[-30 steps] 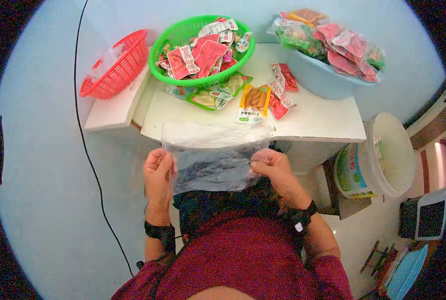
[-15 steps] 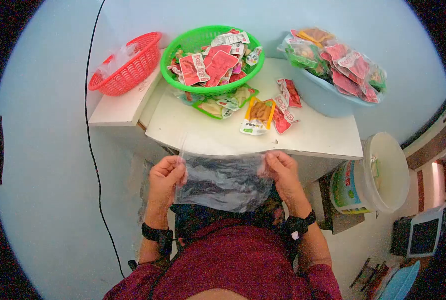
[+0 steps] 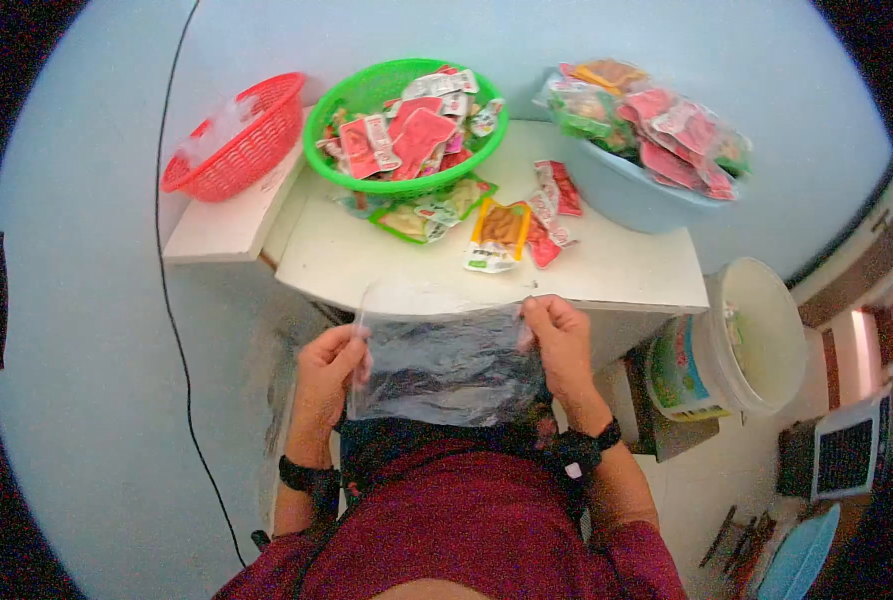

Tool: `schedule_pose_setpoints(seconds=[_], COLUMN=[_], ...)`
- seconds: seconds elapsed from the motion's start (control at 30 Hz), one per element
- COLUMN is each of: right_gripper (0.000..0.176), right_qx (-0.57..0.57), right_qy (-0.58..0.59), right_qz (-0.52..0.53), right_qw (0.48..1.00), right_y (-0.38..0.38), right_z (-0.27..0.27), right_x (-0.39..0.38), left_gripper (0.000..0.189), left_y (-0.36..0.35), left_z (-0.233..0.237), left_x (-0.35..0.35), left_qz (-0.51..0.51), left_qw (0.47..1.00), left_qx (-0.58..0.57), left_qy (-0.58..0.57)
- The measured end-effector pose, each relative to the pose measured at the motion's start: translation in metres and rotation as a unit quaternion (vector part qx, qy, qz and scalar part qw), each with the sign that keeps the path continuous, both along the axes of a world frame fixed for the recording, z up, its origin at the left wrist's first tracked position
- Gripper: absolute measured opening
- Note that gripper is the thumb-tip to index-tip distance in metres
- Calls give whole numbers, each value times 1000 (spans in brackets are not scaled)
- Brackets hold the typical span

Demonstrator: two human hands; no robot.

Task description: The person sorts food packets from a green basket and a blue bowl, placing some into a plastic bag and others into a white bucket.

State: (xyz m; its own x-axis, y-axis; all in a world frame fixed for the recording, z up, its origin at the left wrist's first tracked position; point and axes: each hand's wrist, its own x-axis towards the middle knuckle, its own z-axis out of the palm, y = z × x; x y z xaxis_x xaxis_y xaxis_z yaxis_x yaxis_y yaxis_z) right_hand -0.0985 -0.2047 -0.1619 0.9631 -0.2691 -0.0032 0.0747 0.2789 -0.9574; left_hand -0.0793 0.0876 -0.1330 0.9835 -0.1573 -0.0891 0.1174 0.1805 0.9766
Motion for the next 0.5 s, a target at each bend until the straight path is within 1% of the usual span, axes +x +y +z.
schedule_pose_setpoints(seconds=[0.03,0.13,0.2,0.27,0.33,0.43,0.47,0.5], right_gripper=[20,17,14,14,15,14,13,18], right_qx=[-9,-86,-143,-201,-262,-357,-388,-365], right_qy=[-3,-10,-47,-84,-114,-182,-210,-185], right_qz=[-7,-21,-76,-126,-132,-137,-138,-80], right_qw=[1000,996,986,968,949,906,887,909], right_y=[-1,0,3,5,7,23,30,36], right_z=[0,7,12,17,27,55,66,75], right_x=[-1,-2,1,4,3,-4,-8,-13], left_gripper=[13,10,9,5,3,9,10,12], left_y=[-2,0,1,6,11,13,13,11], left_z=[-1,1,10,20,39,63,73,83], left_x=[-1,-3,-7,-8,-15,-20,-25,-30], left_qz=[3,27,60,110,167,272,283,291], left_qw=[1000,999,997,988,970,905,873,835], left_qx=[-1,5,19,32,63,117,179,240], left_qy=[-1,-20,-49,-105,-167,-306,-355,-400])
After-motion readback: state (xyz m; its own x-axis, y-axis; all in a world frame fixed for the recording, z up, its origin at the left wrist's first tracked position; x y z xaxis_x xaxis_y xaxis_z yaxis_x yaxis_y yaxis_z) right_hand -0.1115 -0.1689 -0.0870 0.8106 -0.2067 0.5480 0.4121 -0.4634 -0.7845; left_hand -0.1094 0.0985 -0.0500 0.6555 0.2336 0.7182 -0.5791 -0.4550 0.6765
